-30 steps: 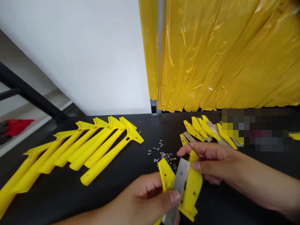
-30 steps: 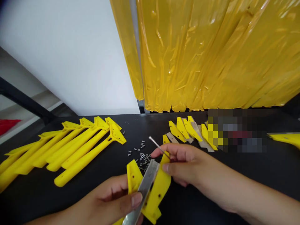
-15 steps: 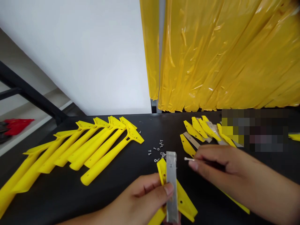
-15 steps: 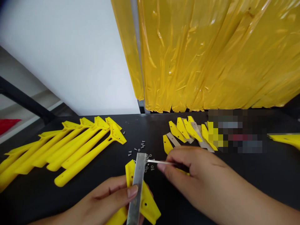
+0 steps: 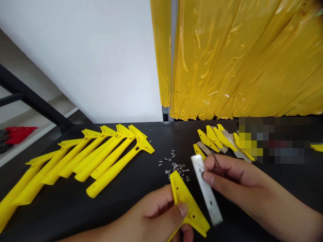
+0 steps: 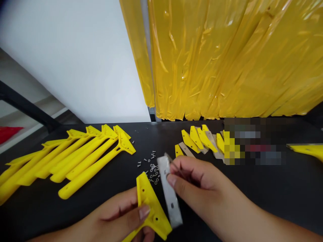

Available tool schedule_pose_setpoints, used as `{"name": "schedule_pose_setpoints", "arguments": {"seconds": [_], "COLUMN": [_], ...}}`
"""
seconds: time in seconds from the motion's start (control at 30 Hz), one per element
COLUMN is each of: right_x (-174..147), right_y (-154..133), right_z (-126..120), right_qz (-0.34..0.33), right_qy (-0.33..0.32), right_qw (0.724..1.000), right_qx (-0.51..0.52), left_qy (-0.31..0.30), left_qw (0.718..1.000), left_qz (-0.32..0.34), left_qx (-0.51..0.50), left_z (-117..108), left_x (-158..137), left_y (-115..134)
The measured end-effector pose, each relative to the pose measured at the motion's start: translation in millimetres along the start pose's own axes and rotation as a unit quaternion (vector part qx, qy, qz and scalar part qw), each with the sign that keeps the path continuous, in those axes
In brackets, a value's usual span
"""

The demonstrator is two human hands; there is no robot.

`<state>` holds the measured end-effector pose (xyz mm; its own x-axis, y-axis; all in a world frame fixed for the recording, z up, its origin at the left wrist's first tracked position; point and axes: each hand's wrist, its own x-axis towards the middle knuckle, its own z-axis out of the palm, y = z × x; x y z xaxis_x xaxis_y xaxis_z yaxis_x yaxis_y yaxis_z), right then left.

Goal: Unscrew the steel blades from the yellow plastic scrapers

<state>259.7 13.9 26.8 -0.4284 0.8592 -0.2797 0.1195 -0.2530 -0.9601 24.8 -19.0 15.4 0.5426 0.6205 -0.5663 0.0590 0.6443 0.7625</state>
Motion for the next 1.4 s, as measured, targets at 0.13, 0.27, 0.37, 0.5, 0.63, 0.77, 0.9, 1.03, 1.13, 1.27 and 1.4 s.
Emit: {"name": "schedule_pose_setpoints", "arguments": {"seconds": [0.13,0.27,0.37,0.5,0.63,0.77,0.9,1.03,1.13,1.27,1.4], "right_x": [-2,-4,-4,-2,-3,-2,-2,-4,-4,-6,-16], "right_y": [5,8,11,19,27,26,23,21,16,14,20], "right_z": [4,8,8,11,16,20,19,19,22,16,-18], "right_qz": [0.018,-0.006,-0.01,-0.022,-0.063,-0.089,-0.084,-0.074,-0.068,-0.1,-0.225], "right_qy": [-0.043,-0.053,-0.055,-0.043,-0.023,-0.004,-0.005,-0.031,-0.051,-0.052,0.081], "right_qw": [0.99,0.982,0.984,0.975,0.948,0.935,0.926,0.919,0.936,0.937,0.855], "right_qx": [-0.136,-0.179,-0.167,-0.216,-0.311,-0.344,-0.369,-0.387,-0.342,-0.332,-0.46], "left_qy": [-0.023,-0.018,-0.024,-0.02,-0.015,-0.024,-0.022,-0.021,-0.011,-0.001,0.03], "left_qw": [0.999,0.999,0.997,0.996,0.996,0.995,0.995,0.993,0.994,0.995,0.998], "left_qz": [0.004,0.014,0.017,0.014,0.014,0.02,0.019,0.027,0.024,0.02,0.018], "left_qx": [0.028,0.046,0.068,0.09,0.083,0.09,0.095,0.113,0.103,0.094,0.05], "left_z": [1,2,4,5,5,6,6,4,4,3,-2], "left_x": [2,2,0,1,4,5,5,9,10,10,10], "left_y": [6,7,6,8,5,0,0,1,0,-4,-8]}}
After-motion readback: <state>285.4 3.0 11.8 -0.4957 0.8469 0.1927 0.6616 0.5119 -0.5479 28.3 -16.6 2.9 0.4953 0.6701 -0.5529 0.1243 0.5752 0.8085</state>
